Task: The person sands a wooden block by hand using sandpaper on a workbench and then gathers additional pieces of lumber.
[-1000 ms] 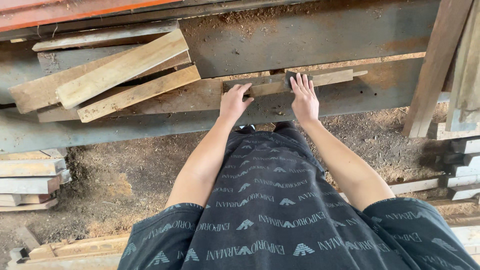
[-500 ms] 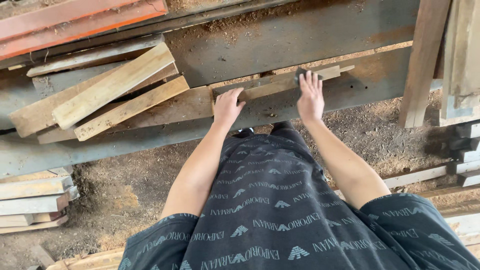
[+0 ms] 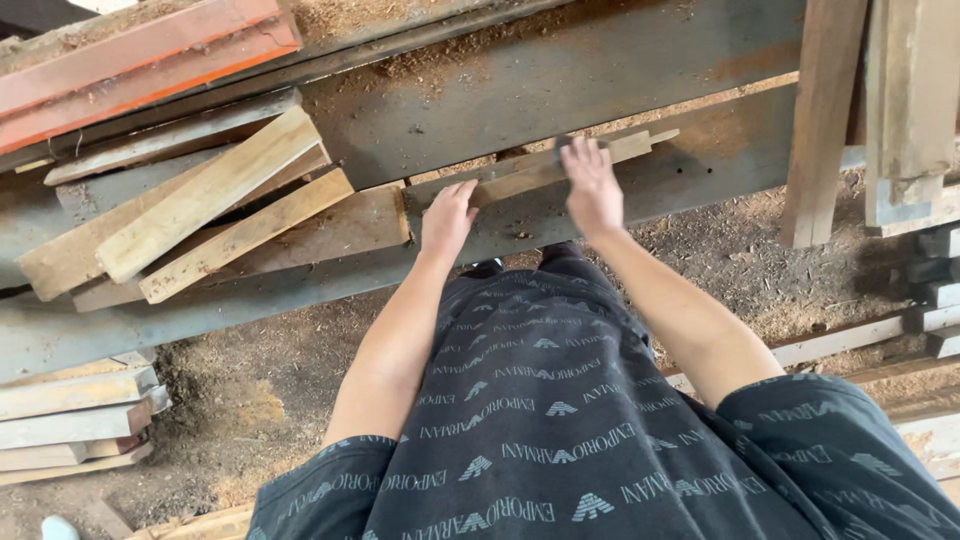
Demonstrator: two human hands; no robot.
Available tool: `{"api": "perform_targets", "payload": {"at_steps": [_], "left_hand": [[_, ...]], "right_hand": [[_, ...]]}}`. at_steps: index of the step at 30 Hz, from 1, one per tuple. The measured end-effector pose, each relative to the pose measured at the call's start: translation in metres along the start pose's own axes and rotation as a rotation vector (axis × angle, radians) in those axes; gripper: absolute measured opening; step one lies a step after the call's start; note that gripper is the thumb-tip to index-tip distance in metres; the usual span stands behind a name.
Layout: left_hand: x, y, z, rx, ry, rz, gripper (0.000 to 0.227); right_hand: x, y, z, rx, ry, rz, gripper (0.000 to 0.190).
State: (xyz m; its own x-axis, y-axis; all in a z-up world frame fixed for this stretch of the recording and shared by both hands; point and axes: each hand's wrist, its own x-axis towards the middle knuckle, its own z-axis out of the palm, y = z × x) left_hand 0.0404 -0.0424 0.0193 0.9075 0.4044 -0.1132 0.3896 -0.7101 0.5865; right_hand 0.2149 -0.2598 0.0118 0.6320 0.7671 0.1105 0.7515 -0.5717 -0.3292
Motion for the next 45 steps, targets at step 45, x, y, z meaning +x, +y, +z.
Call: {"api": "perform_targets", "payload": {"at_steps": [45], "left_hand": [[0.057, 0.074, 0.023, 0.121, -0.235, -0.049, 0.054]], "right_hand": [[-0.006, 0.076, -0.042, 0.242, 0.036, -0.029, 0.052]]}}
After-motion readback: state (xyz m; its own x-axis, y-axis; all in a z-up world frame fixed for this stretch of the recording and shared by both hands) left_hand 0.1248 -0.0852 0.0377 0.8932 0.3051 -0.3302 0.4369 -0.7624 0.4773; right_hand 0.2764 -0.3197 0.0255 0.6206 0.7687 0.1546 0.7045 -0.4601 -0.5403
